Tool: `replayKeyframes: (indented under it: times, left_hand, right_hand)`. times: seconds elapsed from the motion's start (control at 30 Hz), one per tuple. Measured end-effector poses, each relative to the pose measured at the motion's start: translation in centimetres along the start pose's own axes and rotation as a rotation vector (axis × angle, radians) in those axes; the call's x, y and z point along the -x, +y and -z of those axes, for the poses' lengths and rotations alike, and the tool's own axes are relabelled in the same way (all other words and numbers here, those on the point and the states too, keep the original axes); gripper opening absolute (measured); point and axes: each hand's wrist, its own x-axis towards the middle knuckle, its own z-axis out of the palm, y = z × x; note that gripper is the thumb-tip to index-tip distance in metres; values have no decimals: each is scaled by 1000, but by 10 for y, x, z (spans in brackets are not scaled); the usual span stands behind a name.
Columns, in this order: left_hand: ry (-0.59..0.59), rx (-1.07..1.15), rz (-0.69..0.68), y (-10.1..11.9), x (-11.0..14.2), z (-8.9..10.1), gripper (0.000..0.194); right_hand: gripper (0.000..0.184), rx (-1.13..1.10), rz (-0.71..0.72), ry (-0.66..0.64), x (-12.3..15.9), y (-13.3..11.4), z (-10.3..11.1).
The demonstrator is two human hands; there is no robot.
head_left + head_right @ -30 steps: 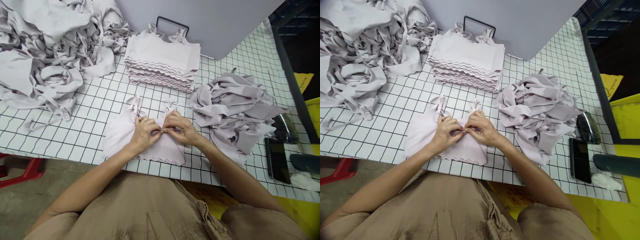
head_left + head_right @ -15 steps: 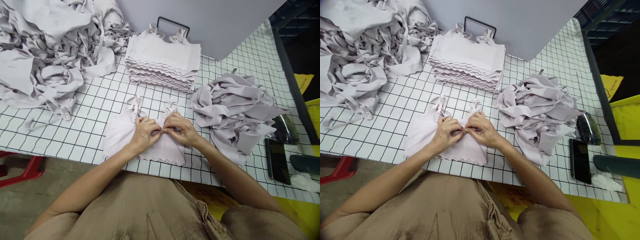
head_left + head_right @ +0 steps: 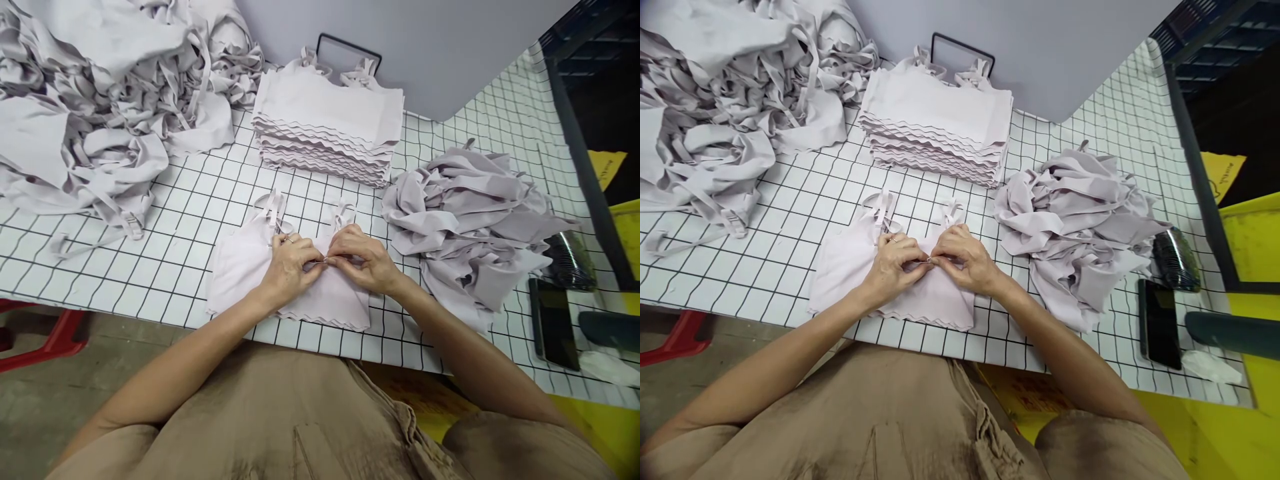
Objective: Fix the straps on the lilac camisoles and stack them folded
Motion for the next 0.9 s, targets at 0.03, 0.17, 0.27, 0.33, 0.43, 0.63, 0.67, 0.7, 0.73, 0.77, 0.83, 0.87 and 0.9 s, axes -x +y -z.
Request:
replayKeyframes:
  times: [0.03,0.17,0.27,0.33,0.43,0.63,0.67,0.7,0.73,0.77,0.83,0.87,0.9]
  left_hand:
    - [0,1,1,0,0,0,11]
    - [3,6,3,2,-1,2,11]
    - [13,28,-9,2,0,3,8]
    - [31,50,-34,1,0,2,8]
    - [57,92,-90,0,1,1,9]
    - [88,147,-178,0,3,0,14]
    - [91,148,-185,1,3,0,15]
    - [91,147,-189,1,3,0,16]
    - [88,145,-192,1,3,0,16]
    - [84,143,-195,1,2,0,17]
    - [75,141,-205,1,2,0,18]
    - [73,141,-207,1,2,0,18]
    - [71,141,-206,1,1,0,18]
  right_hand:
    - [12,-4,-3,9,0,0,0]
    - [12,-4,13,28,0,0,-2]
    - [13,20,10,33,2,0,-2]
    - [12,45,8,40,4,-2,-2]
    - [12,77,21,80,10,-4,-2]
    - [13,181,123,210,23,-8,-7]
    - [14,206,146,228,25,-8,-8]
    - [14,230,163,240,27,-9,-8]
    - [15,250,171,242,28,-10,-9]
    - [15,267,171,237,30,-10,-10]
    - [16,290,156,217,32,-11,-10]
    - [17,298,152,208,33,-11,-11]
    - [17,308,154,203,33,-11,-11]
